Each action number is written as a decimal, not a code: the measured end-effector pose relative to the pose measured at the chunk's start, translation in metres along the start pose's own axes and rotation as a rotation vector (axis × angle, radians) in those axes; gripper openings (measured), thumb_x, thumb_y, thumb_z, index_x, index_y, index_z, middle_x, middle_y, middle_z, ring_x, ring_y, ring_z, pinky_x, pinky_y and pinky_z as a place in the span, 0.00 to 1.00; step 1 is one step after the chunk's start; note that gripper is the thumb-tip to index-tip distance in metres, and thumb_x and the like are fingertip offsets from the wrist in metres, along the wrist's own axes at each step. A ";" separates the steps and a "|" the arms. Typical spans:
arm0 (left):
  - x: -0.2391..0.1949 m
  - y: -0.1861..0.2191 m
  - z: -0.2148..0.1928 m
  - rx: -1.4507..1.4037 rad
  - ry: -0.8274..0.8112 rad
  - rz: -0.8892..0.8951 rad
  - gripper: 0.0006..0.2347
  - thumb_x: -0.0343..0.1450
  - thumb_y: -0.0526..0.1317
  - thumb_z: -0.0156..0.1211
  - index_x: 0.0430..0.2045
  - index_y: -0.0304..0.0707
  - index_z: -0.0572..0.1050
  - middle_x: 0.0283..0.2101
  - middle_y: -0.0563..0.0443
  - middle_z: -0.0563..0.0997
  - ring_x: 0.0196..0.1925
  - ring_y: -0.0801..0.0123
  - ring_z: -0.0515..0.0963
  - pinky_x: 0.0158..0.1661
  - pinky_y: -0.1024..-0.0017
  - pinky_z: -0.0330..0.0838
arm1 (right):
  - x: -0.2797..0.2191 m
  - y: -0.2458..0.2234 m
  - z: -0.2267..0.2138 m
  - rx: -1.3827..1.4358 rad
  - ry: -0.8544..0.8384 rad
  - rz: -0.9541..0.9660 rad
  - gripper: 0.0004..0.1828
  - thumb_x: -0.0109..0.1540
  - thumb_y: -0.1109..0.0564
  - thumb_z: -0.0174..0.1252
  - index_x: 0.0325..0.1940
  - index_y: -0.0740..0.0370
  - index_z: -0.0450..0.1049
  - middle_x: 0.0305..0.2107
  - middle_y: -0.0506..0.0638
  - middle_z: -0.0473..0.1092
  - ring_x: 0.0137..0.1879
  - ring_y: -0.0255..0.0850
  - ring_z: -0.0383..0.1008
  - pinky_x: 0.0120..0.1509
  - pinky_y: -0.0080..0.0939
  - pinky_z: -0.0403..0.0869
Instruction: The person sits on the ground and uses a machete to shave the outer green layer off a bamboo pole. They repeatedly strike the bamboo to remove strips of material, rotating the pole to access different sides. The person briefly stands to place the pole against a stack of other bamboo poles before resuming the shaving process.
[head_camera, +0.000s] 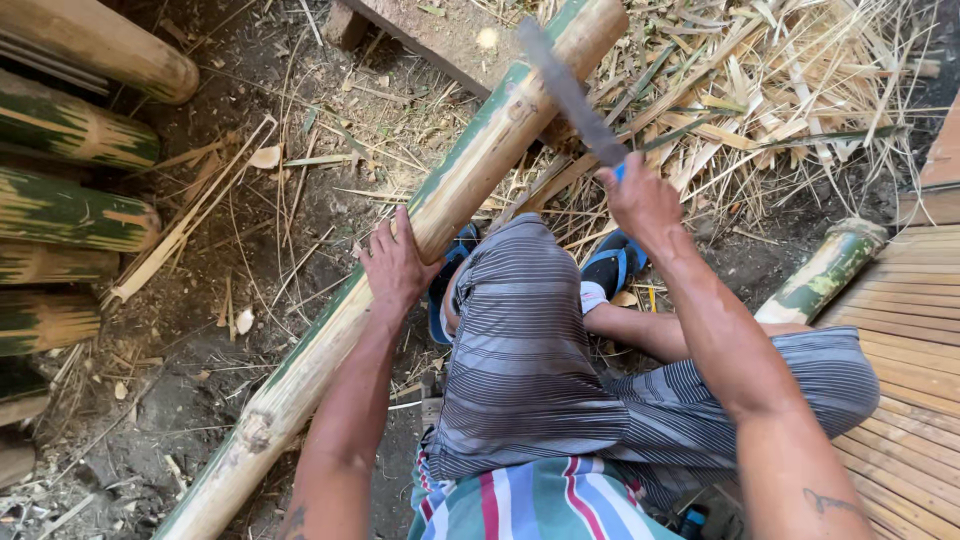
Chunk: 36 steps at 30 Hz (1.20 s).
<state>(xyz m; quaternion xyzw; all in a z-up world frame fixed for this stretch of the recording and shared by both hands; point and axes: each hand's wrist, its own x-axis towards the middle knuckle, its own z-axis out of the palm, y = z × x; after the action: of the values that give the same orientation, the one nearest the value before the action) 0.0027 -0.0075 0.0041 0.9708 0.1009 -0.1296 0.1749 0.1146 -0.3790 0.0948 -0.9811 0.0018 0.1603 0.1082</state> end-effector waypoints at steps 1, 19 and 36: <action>-0.001 -0.001 0.002 -0.007 0.008 0.002 0.54 0.54 0.62 0.78 0.72 0.47 0.47 0.66 0.32 0.63 0.69 0.42 0.63 0.61 0.34 0.57 | -0.005 -0.006 0.002 -0.006 -0.094 -0.021 0.31 0.74 0.32 0.42 0.50 0.66 0.61 0.26 0.65 0.72 0.32 0.62 0.78 0.37 0.65 0.78; 0.001 -0.009 0.001 -0.023 -0.011 -0.001 0.53 0.56 0.59 0.77 0.72 0.43 0.47 0.67 0.31 0.62 0.67 0.41 0.64 0.62 0.36 0.56 | 0.019 0.020 -0.023 -0.235 0.128 0.023 0.31 0.72 0.28 0.43 0.44 0.59 0.66 0.25 0.60 0.72 0.32 0.57 0.76 0.33 0.59 0.73; 0.011 -0.008 -0.021 -0.047 -0.110 0.012 0.52 0.56 0.61 0.75 0.71 0.45 0.49 0.64 0.34 0.67 0.66 0.45 0.68 0.62 0.43 0.60 | 0.036 0.000 -0.038 -0.159 0.030 0.027 0.30 0.72 0.33 0.42 0.50 0.65 0.65 0.19 0.52 0.66 0.21 0.46 0.67 0.26 0.52 0.69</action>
<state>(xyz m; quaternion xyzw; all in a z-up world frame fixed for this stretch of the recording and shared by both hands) 0.0155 0.0097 0.0176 0.9585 0.0883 -0.1792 0.2036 0.1609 -0.3858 0.1188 -0.9888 0.0039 0.1467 0.0276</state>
